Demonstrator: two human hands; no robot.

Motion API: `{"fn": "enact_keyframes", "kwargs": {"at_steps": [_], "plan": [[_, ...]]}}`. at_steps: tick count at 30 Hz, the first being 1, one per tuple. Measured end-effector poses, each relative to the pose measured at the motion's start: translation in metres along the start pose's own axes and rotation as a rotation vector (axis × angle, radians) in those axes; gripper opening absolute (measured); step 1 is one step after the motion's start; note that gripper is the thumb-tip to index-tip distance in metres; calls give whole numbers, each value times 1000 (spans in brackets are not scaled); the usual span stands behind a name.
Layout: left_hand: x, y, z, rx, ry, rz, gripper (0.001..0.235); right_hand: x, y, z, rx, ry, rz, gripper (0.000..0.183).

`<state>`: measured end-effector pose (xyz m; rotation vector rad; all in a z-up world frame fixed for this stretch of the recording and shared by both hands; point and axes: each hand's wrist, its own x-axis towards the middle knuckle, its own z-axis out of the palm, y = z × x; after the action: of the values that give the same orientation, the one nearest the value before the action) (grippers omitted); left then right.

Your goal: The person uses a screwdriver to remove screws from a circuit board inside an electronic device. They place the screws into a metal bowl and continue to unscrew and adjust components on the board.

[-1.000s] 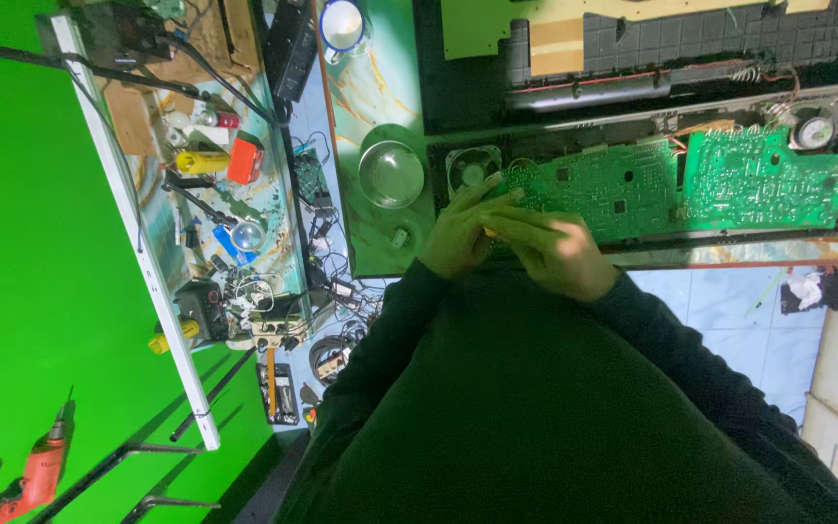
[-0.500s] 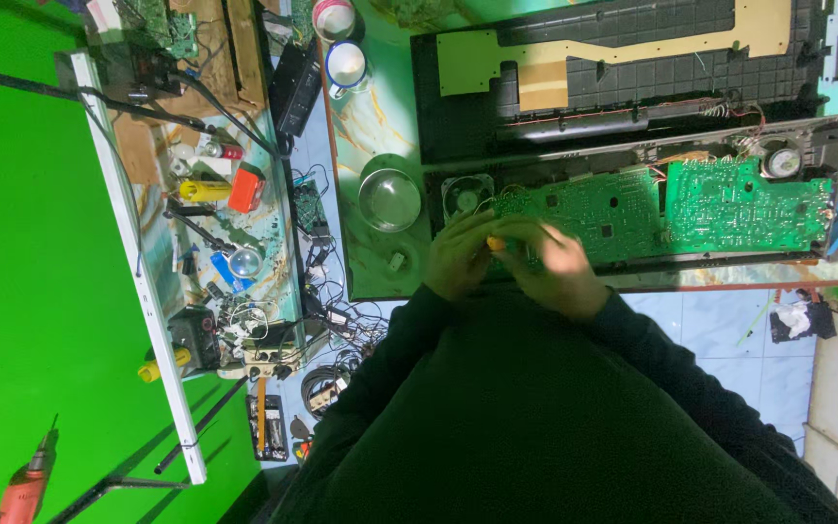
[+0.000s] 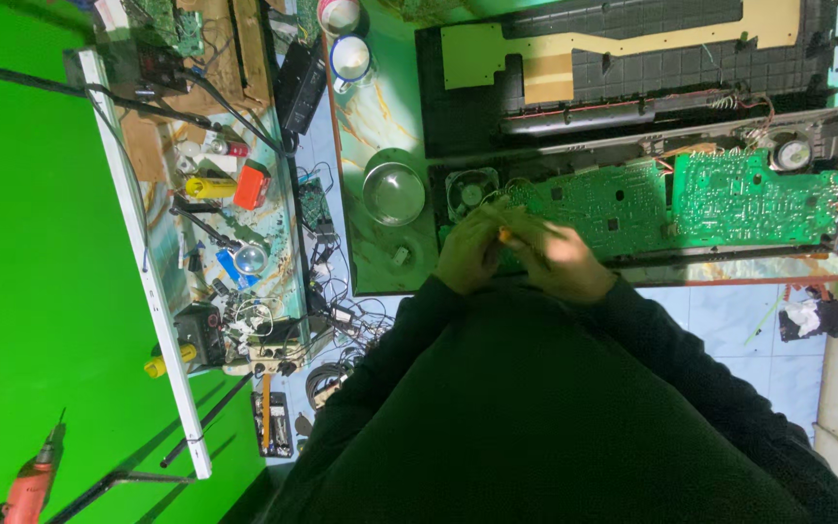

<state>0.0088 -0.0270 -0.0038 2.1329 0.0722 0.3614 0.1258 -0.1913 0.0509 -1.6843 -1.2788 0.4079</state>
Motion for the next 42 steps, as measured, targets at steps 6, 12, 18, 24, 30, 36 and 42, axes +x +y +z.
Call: {"fn": "enact_keyframes", "kwargs": {"at_steps": [6, 12, 18, 24, 30, 36, 42], "plan": [[3, 10, -19, 51, -27, 102, 45, 10, -14, -1, -209, 58, 8, 29], [-4, 8, 1, 37, 112, 15, 36, 11, -24, 7, -350, 235, -54, 28], [-4, 3, -1, 81, 63, 104, 32, 4, -15, 1, -42, 42, -62, 31], [-12, 21, 3, -29, 198, -80, 35, 2, -12, 18, -228, 193, -94, 29], [-17, 4, 12, 108, 168, 29, 31, -16, -1, 7, -119, 40, 50, 44], [-23, -11, 16, 77, 189, 50, 32, -1, -2, 4, -49, -23, -83, 32], [-20, 12, 13, 133, 223, -41, 31, 9, -27, 3, -274, 167, -158, 23]]}}
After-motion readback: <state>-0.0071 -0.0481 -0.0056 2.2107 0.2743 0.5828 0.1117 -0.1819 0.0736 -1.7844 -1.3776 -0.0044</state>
